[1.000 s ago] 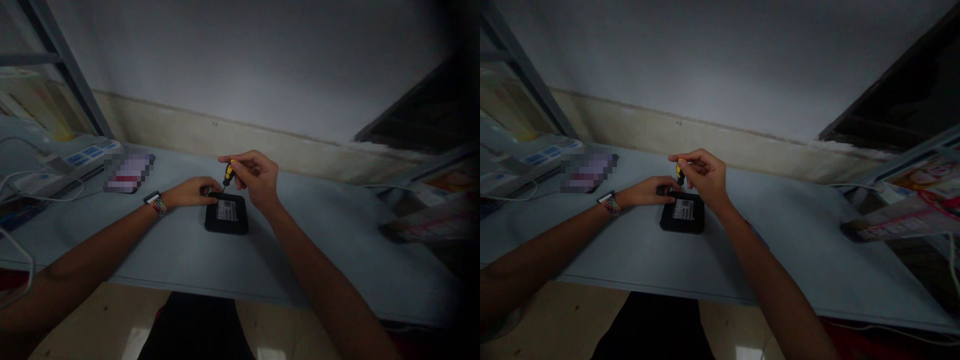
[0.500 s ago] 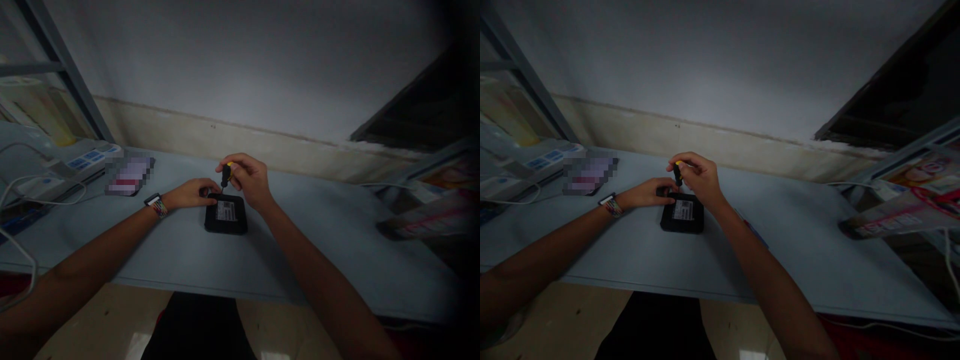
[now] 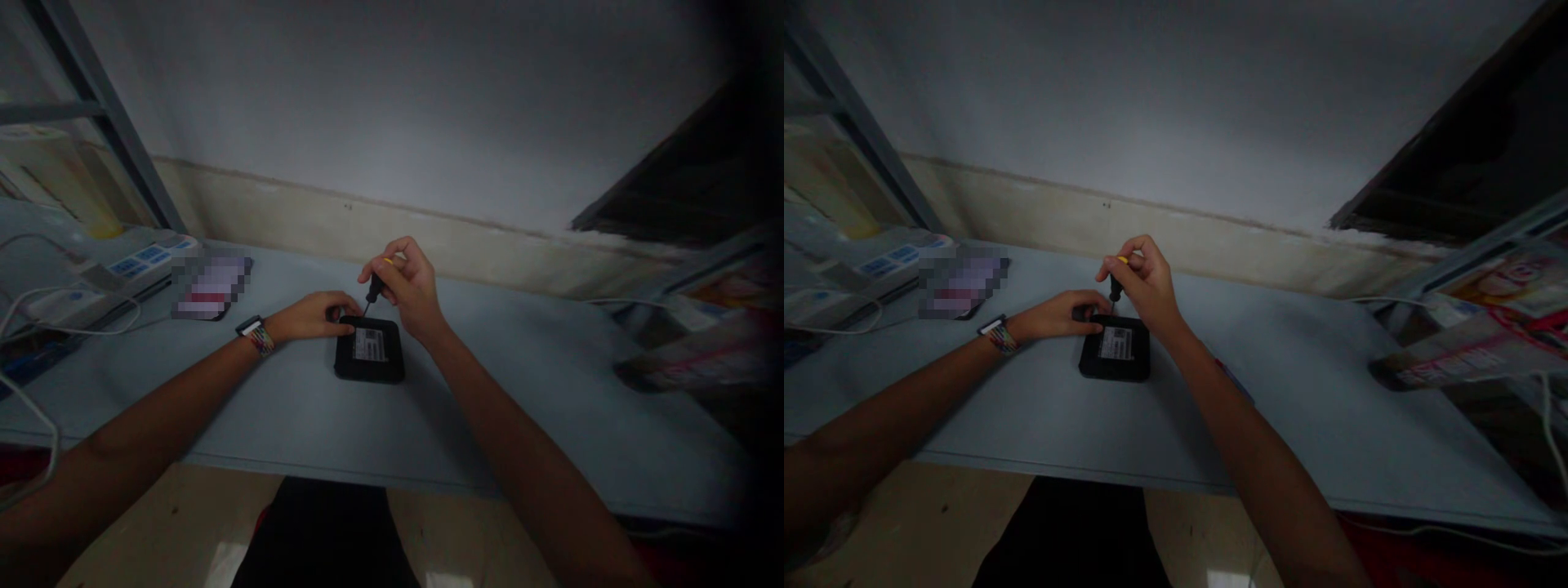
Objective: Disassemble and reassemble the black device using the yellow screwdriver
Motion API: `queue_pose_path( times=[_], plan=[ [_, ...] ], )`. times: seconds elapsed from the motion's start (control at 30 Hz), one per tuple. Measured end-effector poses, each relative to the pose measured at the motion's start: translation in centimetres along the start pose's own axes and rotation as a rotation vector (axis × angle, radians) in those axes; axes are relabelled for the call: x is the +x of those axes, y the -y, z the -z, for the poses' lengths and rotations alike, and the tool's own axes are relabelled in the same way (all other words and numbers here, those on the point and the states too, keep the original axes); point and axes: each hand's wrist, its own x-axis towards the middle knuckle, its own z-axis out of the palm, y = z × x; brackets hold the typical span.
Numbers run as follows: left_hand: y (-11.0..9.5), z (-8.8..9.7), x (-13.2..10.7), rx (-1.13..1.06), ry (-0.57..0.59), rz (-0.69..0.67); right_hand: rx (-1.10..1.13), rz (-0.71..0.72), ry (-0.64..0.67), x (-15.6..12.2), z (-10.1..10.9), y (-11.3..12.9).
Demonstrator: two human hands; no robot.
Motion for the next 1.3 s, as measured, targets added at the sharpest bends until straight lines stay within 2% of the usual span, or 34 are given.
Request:
queue_pose_path(
  times=[0.53,0.7,0.87,1.07,1.3],
  plan=[
    [-0.2,0.1,0.0,-0.024,-0.006,-0.013,-0.072,0.061,0.012,-0.3,1.2,1.2],
    [-0.5,0.1,0.0,-0.032,0.001,-0.002,-0.110,0.052,0.038,-0.4,1.6,0.6],
    [-0.4,0.1,0.0,-0.013,-0.001,0.004,0.007,0.042,0.052,-0.2,1.0,-0.3],
    [0.0,0.0,0.0,-0.010,0.003,0.012,-0.017,-0.028,0.030,0.1,-0.3,0.1],
    [0.3,0.0,0.1,-0.017,0.002,0.013,-0.013,-0.022,0.074,-0.4,0.0,0.7]
  ],
)
